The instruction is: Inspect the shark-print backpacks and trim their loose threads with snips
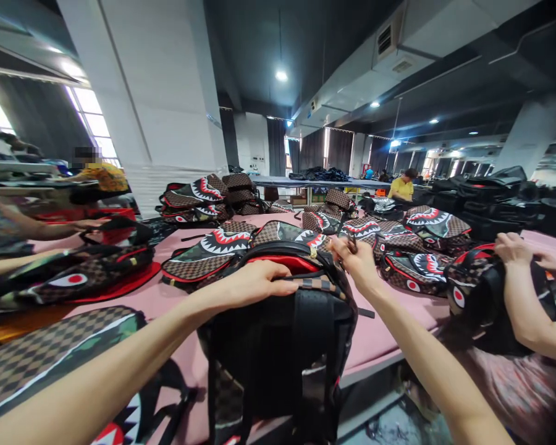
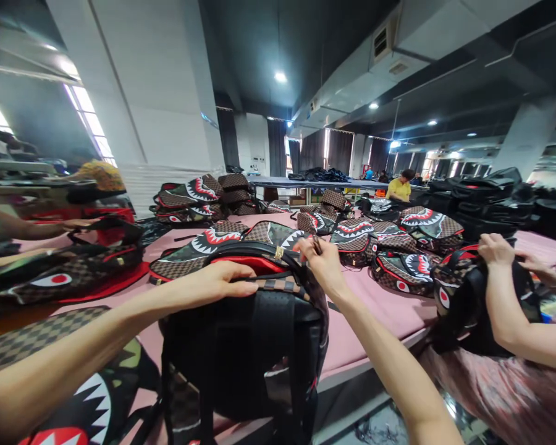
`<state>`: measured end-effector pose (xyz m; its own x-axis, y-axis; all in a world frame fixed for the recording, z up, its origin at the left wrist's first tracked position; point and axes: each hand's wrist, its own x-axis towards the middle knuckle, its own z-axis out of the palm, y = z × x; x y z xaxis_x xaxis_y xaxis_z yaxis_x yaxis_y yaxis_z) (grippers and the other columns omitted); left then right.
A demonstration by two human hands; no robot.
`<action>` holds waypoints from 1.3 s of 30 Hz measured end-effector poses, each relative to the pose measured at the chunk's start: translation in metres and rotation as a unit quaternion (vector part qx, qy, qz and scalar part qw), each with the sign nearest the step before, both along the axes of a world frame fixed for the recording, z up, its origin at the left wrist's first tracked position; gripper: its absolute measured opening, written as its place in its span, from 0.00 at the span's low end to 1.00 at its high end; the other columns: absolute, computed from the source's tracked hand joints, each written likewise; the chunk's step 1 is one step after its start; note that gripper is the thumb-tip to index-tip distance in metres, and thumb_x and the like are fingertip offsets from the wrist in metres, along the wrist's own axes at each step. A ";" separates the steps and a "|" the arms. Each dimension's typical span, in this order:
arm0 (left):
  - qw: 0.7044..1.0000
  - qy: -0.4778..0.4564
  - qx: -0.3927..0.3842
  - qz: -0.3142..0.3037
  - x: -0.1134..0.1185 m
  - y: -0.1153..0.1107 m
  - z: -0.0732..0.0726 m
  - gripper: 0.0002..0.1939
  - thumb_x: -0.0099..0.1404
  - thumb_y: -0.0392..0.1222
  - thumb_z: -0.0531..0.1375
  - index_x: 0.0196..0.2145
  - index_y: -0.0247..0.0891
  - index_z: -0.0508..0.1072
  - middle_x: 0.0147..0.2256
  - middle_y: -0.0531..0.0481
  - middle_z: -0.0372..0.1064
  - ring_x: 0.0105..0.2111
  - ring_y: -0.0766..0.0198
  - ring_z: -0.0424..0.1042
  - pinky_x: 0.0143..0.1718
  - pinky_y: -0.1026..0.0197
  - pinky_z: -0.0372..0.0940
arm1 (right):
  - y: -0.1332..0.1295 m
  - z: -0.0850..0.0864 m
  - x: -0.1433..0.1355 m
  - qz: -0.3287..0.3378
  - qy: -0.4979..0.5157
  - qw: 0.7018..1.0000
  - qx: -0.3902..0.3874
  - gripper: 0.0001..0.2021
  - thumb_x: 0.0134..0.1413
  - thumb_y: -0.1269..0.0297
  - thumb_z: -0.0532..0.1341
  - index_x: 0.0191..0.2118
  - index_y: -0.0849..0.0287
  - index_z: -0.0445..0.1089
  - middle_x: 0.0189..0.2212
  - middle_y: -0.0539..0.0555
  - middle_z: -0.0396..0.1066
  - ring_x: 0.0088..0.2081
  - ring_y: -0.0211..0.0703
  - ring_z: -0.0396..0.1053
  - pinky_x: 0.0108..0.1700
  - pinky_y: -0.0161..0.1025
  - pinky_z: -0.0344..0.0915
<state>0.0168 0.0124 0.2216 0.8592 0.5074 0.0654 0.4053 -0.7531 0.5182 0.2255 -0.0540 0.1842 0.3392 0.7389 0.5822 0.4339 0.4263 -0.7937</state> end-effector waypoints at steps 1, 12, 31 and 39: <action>1.000 -0.011 -0.010 0.010 0.000 0.005 0.001 0.22 0.56 0.58 0.53 0.31 0.35 0.73 0.32 0.50 0.71 0.34 0.59 0.68 0.34 0.63 0.60 | -0.017 -0.011 0.002 -0.003 0.010 1.000 -0.019 0.18 0.51 0.52 0.56 0.21 0.60 0.69 0.18 0.50 0.65 0.23 0.37 0.62 0.28 0.35 0.59; 0.990 -0.085 -0.110 0.009 0.000 0.014 -0.004 0.19 0.51 0.54 0.58 0.32 0.35 0.75 0.33 0.49 0.72 0.35 0.56 0.67 0.34 0.62 0.60 | -0.043 -0.065 -0.080 0.172 0.139 0.970 -0.102 0.13 0.45 0.55 0.62 0.34 0.59 0.71 0.30 0.52 0.70 0.31 0.42 0.66 0.32 0.36 0.64; 0.917 -0.202 0.008 0.344 -0.088 -0.026 -0.039 0.28 0.54 0.65 0.50 0.21 0.37 0.71 0.24 0.46 0.72 0.27 0.57 0.69 0.30 0.60 0.63 | -0.026 -0.068 -0.036 0.206 -0.025 0.967 -0.147 0.10 0.44 0.59 0.60 0.24 0.60 0.63 0.22 0.48 0.59 0.25 0.35 0.55 0.28 0.33 0.58; 0.828 -0.326 -0.385 0.246 -0.050 -0.056 -0.090 0.21 0.56 0.58 0.54 0.28 0.35 0.70 0.25 0.47 0.71 0.25 0.62 0.69 0.31 0.59 0.66 | -0.020 -0.070 -0.022 0.179 -0.025 0.973 -0.146 0.12 0.44 0.55 0.61 0.31 0.59 0.69 0.28 0.52 0.68 0.31 0.43 0.63 0.34 0.38 0.64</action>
<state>-0.0331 -0.0432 0.1315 0.4461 0.8921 -0.0722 0.0097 0.0759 0.9971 0.2033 -0.0737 0.1143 0.0064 0.9406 0.3394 0.3406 0.3171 -0.8851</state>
